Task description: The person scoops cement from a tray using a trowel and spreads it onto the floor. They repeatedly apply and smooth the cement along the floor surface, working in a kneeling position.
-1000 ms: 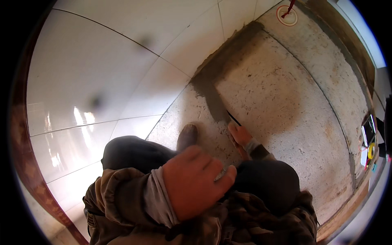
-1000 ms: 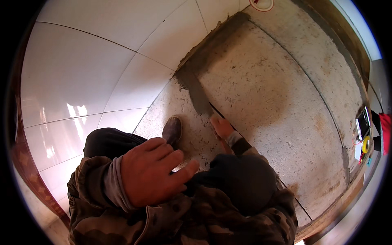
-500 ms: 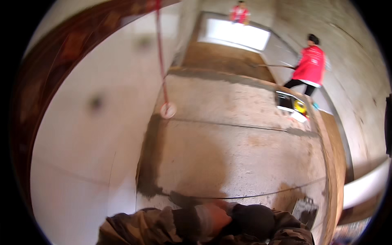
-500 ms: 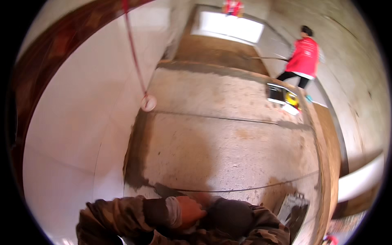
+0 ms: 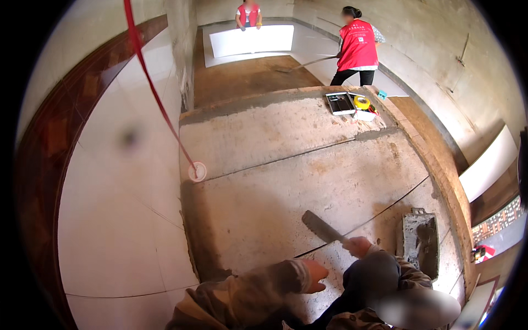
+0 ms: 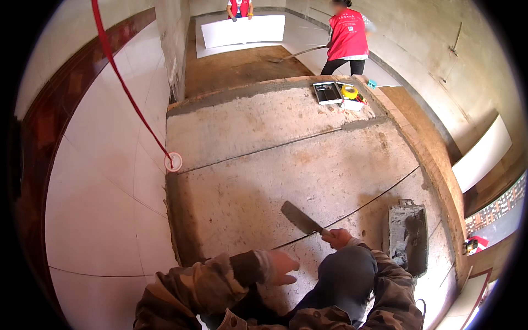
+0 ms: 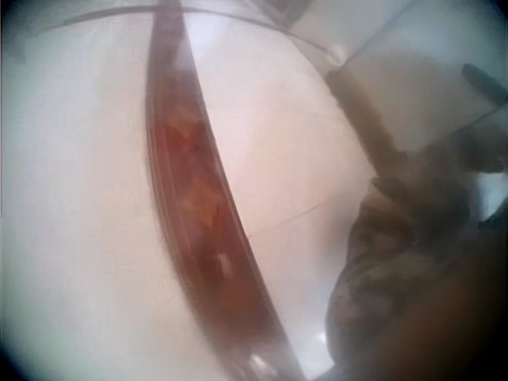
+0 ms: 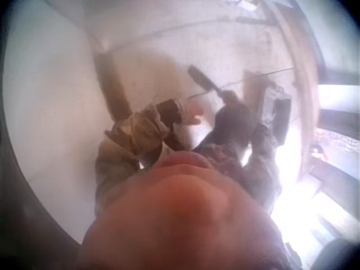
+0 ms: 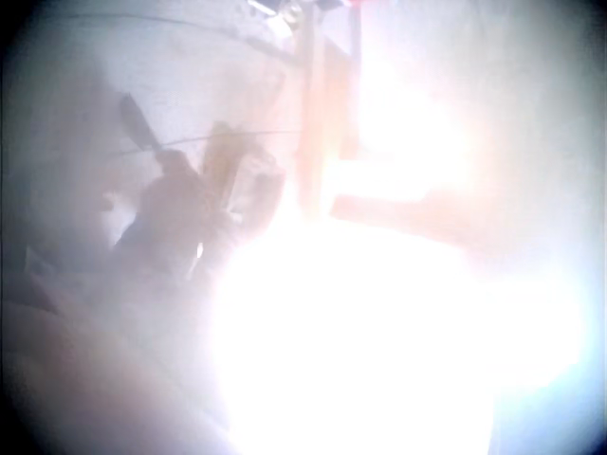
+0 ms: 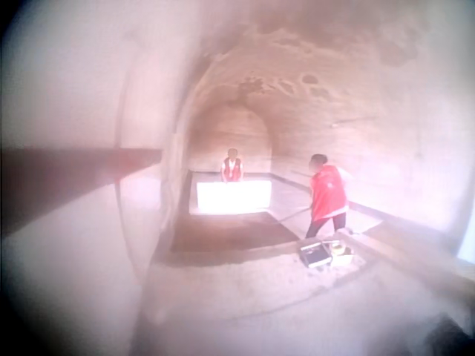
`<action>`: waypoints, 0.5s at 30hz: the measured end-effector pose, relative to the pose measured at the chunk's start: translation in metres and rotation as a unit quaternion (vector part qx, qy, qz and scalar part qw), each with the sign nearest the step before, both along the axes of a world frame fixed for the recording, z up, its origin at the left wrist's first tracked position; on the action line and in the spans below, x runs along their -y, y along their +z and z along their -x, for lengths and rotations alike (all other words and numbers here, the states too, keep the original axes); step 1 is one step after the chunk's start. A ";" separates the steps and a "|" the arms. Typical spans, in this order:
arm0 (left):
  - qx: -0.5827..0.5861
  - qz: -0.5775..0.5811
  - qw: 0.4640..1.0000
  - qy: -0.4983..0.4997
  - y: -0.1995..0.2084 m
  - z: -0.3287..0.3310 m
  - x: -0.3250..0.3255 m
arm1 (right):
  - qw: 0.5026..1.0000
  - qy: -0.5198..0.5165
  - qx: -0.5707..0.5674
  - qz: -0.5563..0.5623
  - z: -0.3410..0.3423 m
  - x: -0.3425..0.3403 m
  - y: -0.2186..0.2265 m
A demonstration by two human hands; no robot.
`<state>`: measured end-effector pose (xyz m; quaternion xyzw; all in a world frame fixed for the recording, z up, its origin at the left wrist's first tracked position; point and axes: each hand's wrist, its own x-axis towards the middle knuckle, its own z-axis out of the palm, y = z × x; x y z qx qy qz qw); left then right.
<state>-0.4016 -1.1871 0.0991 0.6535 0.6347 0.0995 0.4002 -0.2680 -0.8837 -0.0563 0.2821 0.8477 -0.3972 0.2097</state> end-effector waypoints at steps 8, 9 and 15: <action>0.050 0.033 0.993 0.105 0.003 0.009 -0.045 | 0.976 -0.110 -0.014 0.189 -0.007 -0.032 -0.019; 0.040 0.040 0.993 0.108 0.003 0.010 -0.058 | 0.974 -0.091 -0.027 0.207 -0.007 -0.039 -0.016; -0.005 0.049 0.985 0.163 0.005 0.001 -0.147 | 0.970 0.039 -0.232 0.062 0.004 -0.130 0.031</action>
